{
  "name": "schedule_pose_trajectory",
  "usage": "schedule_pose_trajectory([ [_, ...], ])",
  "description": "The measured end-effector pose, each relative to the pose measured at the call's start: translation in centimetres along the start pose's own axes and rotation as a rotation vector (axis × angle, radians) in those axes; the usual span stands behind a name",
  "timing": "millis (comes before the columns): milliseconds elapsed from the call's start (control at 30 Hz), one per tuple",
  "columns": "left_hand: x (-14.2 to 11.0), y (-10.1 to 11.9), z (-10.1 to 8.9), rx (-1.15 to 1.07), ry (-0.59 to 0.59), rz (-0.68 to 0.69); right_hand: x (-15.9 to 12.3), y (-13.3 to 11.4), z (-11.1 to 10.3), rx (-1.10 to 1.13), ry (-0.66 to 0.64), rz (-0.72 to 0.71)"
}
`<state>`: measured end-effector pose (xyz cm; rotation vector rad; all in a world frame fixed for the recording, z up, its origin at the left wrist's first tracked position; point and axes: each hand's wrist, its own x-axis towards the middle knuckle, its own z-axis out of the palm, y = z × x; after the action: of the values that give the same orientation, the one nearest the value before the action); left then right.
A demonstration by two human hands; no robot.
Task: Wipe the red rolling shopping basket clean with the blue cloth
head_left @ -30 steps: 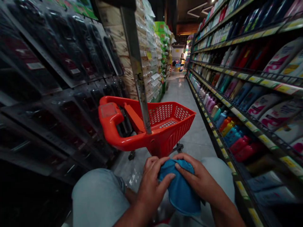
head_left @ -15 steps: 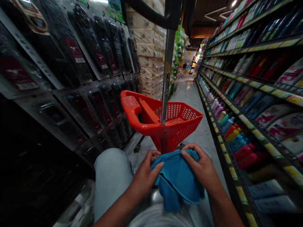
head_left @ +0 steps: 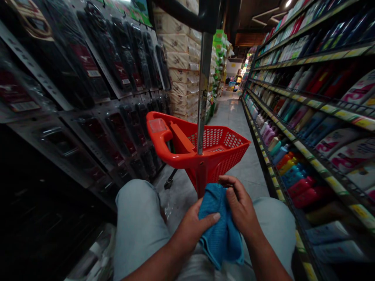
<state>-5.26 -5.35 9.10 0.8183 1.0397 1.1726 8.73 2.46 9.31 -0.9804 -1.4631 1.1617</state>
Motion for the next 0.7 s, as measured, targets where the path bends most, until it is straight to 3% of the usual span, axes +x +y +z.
schedule_pose_trajectory([
  [67, 0.1, 0.2, -0.3, -0.058, -0.027, -0.035, 0.3, 1.1, -0.5, 0.23, -0.039, 0.159],
  [133, 0.2, 0.3, -0.3, -0.084, -0.033, -0.046, 0.0, 1.9, -0.4, 0.483, -0.181, 0.396],
  [200, 0.7, 0.1, -0.1, -0.057, -0.001, -0.021, -0.7, 2.4, 0.3, 0.664, -0.313, 0.597],
  [267, 1.4, -0.3, -0.1, 0.016, 0.071, 0.047, -1.6, 2.5, 1.2, 0.781, -0.342, 0.695],
  [400, 3.0, -1.7, -0.9, 0.269, 0.249, 0.285, -2.7, 2.5, 2.6, 0.878, -0.229, 0.606],
  [500, 3.7, -3.1, -1.2, 0.46, 0.311, 0.415, -3.5, 2.9, 3.3, 0.742, -0.144, 0.476],
  [600, 3.6, -4.6, -0.5, 0.621, 0.288, 0.492, -4.3, 3.8, 3.6, 0.484, -0.052, 0.396],
  [700, 3.2, -5.6, 0.3, 0.884, 0.133, 0.694, -3.6, 4.8, 2.8, 0.249, 0.068, 0.299],
])
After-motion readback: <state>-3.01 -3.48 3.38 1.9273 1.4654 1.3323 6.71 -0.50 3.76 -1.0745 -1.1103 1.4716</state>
